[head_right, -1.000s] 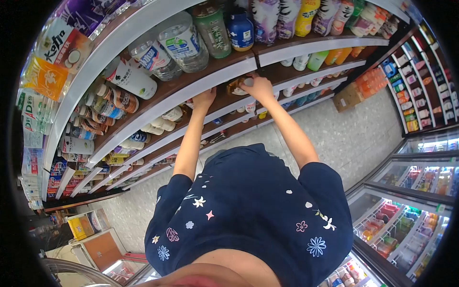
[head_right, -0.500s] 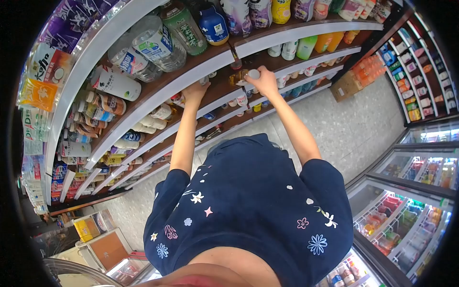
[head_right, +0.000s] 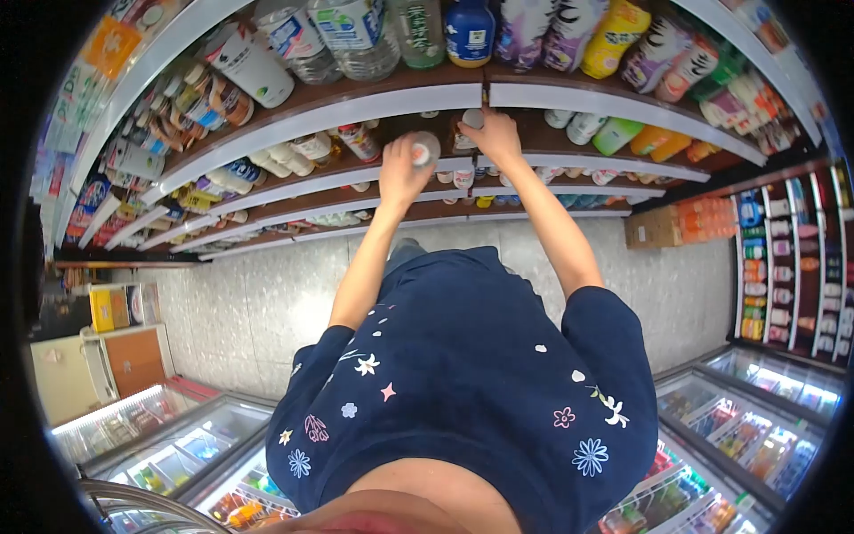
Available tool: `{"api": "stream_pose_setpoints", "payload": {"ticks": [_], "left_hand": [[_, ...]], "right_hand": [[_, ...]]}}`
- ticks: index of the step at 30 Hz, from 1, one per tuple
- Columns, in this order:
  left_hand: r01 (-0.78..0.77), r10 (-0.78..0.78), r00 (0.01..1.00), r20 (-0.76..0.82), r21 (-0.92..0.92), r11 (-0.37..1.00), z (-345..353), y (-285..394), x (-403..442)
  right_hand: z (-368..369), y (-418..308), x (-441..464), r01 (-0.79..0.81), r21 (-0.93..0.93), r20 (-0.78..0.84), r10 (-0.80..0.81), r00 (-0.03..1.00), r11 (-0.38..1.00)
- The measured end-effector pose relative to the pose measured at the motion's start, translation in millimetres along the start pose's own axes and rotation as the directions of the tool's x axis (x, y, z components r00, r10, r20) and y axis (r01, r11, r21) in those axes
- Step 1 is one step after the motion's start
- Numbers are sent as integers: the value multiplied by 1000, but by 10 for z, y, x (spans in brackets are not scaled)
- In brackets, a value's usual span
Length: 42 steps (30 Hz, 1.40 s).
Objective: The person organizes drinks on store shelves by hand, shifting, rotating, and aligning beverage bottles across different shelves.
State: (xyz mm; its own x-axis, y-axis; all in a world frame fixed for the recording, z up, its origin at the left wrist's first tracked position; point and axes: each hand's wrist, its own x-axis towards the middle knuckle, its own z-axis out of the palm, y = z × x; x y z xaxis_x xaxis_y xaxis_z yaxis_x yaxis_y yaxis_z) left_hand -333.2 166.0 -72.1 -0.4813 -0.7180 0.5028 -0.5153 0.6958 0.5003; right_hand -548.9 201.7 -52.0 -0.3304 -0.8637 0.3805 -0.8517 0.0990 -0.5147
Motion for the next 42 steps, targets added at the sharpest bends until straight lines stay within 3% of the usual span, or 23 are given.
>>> {"api": "stream_pose_setpoints", "payload": {"ticks": [1,4,5,8,9,12,16,20,21,23,28,29,32,34,36,39,42], "left_hand": [[0,0,1000,-8,-38,999,-15,32,-42],[18,-19,1000,-11,-58,998,-11,78,-108],[26,-27,1000,-8,-49,998,-5,82,-123],[68,-70,996,-53,-45,997,-96,84,-143],[81,-83,995,-62,-42,996,-167,94,-144],[124,-126,988,-94,-29,992,-362,76,-132],[173,-176,982,-66,-43,984,-373,-78,-256],[172,-172,985,18,-76,982,-376,-262,-379],[165,-161,986,42,-90,982,-411,-278,-359],[121,-114,991,63,-127,984,-447,-331,-278],[49,-48,999,11,-188,981,-515,-360,8],[28,-27,1000,8,-197,980,-531,-358,81],[-22,21,1000,-6,-224,974,-437,-427,246],[-4,4,1000,-2,-237,972,-373,-397,386],[14,3,998,58,-283,959,-245,-412,473],[32,26,981,192,-294,955,-60,-441,569],[-131,181,962,203,-237,963,99,-443,664]], "right_hand": [[6,-54,66,0,-35,133,4,991,999],[277,-86,238,209,-43,-62,-212,975,977],[325,-77,289,141,-2,14,-141,990,990],[551,-41,453,175,-24,75,-173,982,984],[508,-149,498,108,56,185,-116,976,993],[782,-233,617,129,-71,226,-110,968,989],[887,-628,674,115,-54,351,-89,932,992],[1276,-574,734,248,-25,237,-236,943,968],[1354,-590,759,313,-65,112,-305,946,947],[1445,-535,845,285,-97,102,-275,956,954],[1291,-397,592,123,-214,90,-106,990,969],[1315,-289,503,63,-121,-11,-65,998,991],[919,-259,104,-135,189,1,138,990,973],[832,-103,-279,-298,236,35,299,954,925],[765,108,-723,-460,179,147,438,887,870],[723,263,-1378,-624,85,184,603,776,777],[700,211,-1921,-700,-57,127,701,702,712]]}}
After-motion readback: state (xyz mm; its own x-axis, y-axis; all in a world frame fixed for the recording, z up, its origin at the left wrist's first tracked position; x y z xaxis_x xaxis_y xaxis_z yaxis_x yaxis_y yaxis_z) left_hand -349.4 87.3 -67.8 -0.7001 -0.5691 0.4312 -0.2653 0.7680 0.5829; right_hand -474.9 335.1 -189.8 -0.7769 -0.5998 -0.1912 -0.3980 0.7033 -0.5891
